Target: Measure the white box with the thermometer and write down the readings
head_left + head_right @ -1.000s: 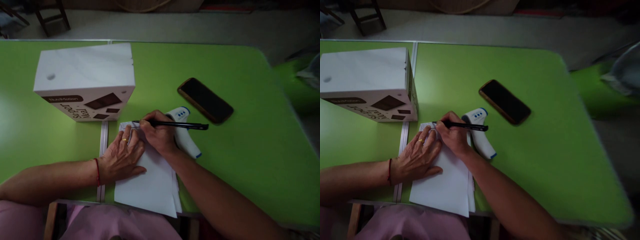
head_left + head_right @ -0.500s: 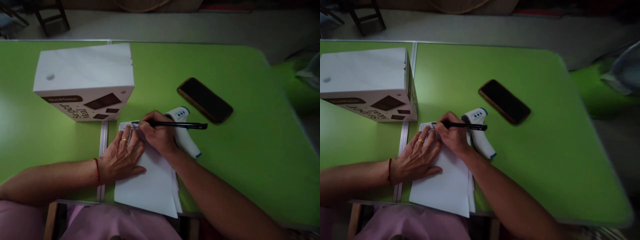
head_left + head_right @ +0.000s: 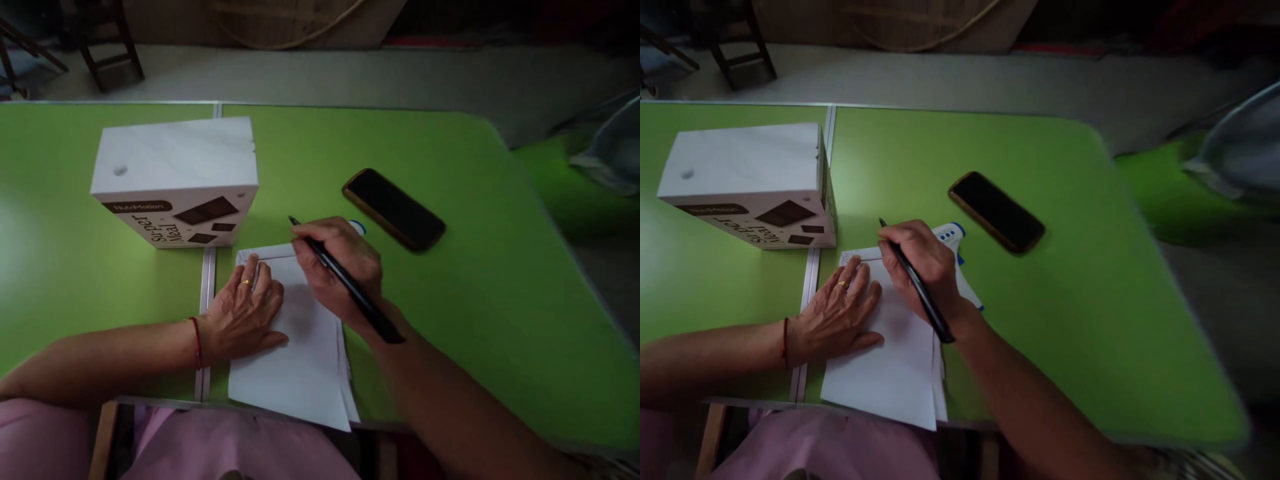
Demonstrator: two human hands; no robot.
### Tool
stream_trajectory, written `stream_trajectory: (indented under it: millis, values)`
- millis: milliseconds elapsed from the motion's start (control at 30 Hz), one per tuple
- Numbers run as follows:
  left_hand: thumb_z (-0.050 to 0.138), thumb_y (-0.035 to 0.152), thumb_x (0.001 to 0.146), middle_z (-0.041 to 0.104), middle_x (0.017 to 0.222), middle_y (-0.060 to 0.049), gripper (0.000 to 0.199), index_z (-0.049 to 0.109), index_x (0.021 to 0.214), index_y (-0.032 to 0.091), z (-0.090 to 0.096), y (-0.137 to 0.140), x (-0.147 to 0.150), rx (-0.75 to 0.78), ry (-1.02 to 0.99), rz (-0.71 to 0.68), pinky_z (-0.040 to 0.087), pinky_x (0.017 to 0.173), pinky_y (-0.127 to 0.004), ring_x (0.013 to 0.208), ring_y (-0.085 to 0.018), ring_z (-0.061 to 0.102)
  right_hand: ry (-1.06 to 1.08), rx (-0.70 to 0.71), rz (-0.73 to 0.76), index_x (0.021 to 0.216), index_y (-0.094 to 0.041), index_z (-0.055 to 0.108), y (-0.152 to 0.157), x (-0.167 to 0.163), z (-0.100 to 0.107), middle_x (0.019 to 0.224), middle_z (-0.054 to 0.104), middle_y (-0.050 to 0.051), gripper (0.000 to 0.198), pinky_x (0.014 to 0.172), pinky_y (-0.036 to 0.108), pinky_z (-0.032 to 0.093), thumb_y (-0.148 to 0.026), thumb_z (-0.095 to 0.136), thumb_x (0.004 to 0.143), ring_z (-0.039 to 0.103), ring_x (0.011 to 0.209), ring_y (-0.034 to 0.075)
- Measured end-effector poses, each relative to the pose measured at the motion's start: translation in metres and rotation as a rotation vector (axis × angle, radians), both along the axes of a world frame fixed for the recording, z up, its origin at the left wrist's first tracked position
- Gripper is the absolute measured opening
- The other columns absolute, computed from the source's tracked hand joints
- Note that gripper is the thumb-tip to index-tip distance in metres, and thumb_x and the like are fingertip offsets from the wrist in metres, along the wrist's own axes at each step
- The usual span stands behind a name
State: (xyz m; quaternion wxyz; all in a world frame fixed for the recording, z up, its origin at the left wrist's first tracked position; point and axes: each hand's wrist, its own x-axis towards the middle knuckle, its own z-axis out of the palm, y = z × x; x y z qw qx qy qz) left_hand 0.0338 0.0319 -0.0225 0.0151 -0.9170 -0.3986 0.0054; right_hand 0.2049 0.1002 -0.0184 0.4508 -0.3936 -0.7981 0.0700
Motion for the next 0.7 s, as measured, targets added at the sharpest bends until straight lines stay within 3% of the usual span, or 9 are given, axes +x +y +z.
stream_trajectory:
  millis: [100,233,300,400,500,567,633,700]
  values:
    - [0.063,0.065,0.089,0.047,0.148,-0.031,0.08,0.054,0.134,0.0,0.006,-0.001,-0.001,-0.059,-0.011,0.015,0.041,0.114,-0.052,0.144,-0.046,0.04,-0.327,0.099,0.088,0.111,-0.017,0.068,-0.004,0.012,0.01,0.095,0.07,0.011,0.026,0.077,0.035,0.056,-0.009,0.05,0.094,0.067,0.087,0.022]
    - [0.075,0.056,0.085,0.048,0.148,-0.028,0.069,0.058,0.127,0.005,0.029,-0.003,-0.013,-0.214,-0.048,-0.009,0.048,0.109,-0.048,0.142,-0.041,0.045,-0.658,0.105,0.055,0.114,-0.011,0.068,-0.017,0.019,-0.001,0.092,0.07,0.013,0.035,0.073,0.037,0.053,-0.001,0.043,0.092,0.064,0.082,0.024]
    - [0.073,0.05,0.089,0.062,0.133,-0.021,0.053,0.061,0.122,0.01,0.044,-0.003,-0.03,-0.314,-0.058,0.013,0.058,0.092,-0.043,0.123,-0.036,0.062,-0.702,0.087,0.038,0.114,-0.011,0.068,-0.024,0.022,-0.007,0.092,0.069,0.013,0.037,0.074,0.037,0.052,0.001,0.043,0.09,0.063,0.083,0.024]
    - [0.062,0.043,0.097,0.073,0.098,-0.011,0.03,0.067,0.103,0.014,0.063,0.004,-0.076,-0.389,-0.102,0.256,0.058,0.068,-0.033,0.081,-0.024,0.071,-0.654,0.101,-0.004,0.118,-0.014,0.067,-0.031,0.033,-0.009,0.093,0.069,0.011,0.039,0.073,0.036,0.051,0.001,0.044,0.09,0.063,0.083,0.023]
    - [0.062,0.064,0.088,0.065,0.07,-0.006,0.047,0.064,0.077,0.018,0.071,0.019,-0.134,-0.314,-0.179,0.538,0.049,0.05,-0.029,0.06,-0.022,0.063,-0.568,0.101,-0.179,0.114,-0.016,0.066,-0.027,0.058,-0.011,0.096,0.068,0.014,0.024,0.065,0.036,0.048,-0.024,0.057,0.094,0.062,0.082,0.025]
    - [0.076,0.071,0.07,0.065,0.072,-0.007,0.055,0.062,0.077,0.018,0.068,0.033,-0.164,-0.195,-0.315,0.713,0.05,0.048,-0.032,0.062,-0.025,0.063,-0.519,0.008,-0.273,0.105,-0.019,0.067,-0.021,0.077,-0.02,0.089,0.066,0.015,0.037,0.054,0.036,0.04,-0.051,0.067,0.086,0.06,0.074,0.027]
    - [0.089,0.064,0.055,0.069,0.086,-0.01,0.06,0.064,0.086,0.018,0.061,0.046,-0.177,-0.248,-0.615,0.718,0.057,0.058,-0.038,0.075,-0.028,0.067,-0.485,-0.114,-0.322,0.098,-0.022,0.066,-0.014,0.092,-0.034,0.08,0.065,0.012,0.045,0.047,0.033,0.032,-0.06,0.074,0.076,0.057,0.065,0.025]
    - [0.09,0.056,0.058,0.071,0.091,-0.013,0.056,0.066,0.09,0.017,0.052,0.058,-0.173,-0.489,-0.932,0.581,0.062,0.072,-0.047,0.085,-0.031,0.069,-0.451,-0.226,-0.381,0.09,-0.023,0.066,-0.007,0.099,-0.047,0.074,0.063,0.007,0.043,0.046,0.03,0.029,-0.06,0.076,0.072,0.053,0.057,0.02]
